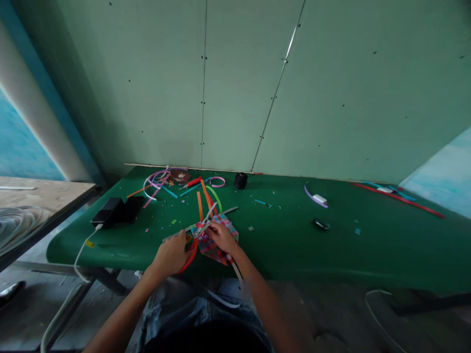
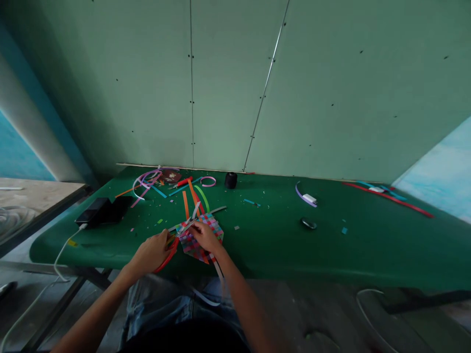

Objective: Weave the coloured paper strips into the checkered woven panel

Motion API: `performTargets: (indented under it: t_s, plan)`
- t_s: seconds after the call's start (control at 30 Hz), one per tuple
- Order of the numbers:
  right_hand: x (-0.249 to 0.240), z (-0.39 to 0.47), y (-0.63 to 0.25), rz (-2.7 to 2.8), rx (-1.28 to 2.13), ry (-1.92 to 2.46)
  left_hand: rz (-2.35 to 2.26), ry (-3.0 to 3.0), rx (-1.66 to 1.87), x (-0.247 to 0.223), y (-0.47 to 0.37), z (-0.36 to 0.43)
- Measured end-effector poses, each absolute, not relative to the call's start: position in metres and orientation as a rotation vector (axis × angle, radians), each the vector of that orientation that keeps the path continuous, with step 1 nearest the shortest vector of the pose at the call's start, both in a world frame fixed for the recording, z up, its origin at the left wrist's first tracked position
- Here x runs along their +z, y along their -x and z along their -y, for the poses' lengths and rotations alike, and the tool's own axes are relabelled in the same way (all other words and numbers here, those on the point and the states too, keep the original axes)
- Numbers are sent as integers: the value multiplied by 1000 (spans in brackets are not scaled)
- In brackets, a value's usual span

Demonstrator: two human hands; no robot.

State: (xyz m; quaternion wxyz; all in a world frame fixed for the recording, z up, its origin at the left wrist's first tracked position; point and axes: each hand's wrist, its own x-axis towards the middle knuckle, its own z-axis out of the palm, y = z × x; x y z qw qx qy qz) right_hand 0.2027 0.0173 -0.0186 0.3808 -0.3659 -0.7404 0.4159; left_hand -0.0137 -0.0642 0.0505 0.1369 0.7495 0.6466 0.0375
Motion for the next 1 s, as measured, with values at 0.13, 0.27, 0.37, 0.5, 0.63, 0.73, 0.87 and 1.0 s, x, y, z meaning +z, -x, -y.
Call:
performTargets:
  t_s: [0.13, 0.27, 0.37, 0.5, 0.63, 0.73, 0.87, 1.0]
  plan:
    - [-16, -16, -202, 1925, 1029, 969, -1881, -2158, 81, 50, 15, 67]
    - [-15, -15, -202, 1917, 1009, 1006, -1889, -2157, 53, 47, 20, 67]
    - [-15, -15, -201, 1897, 1003, 1008, -1874, -2168, 51, 45, 23, 67]
    - [-16, -16, -201, 1906, 981, 1012, -1870, -2165, 52, 45, 25, 68]
    - [-17, -16, -201, 1937, 948, 1016, -1879, -2143, 85, 48, 24, 68]
    - [-16, -16, -201, 1950, 936, 1005, -1865, -2154, 116, 50, 23, 65]
    - [-15, -15, -201, 1928, 947, 1040, -1847, -2191, 109, 48, 20, 61]
    - [-13, -15, -201, 1929, 947, 1028, -1868, -2173, 91, 42, 22, 62]
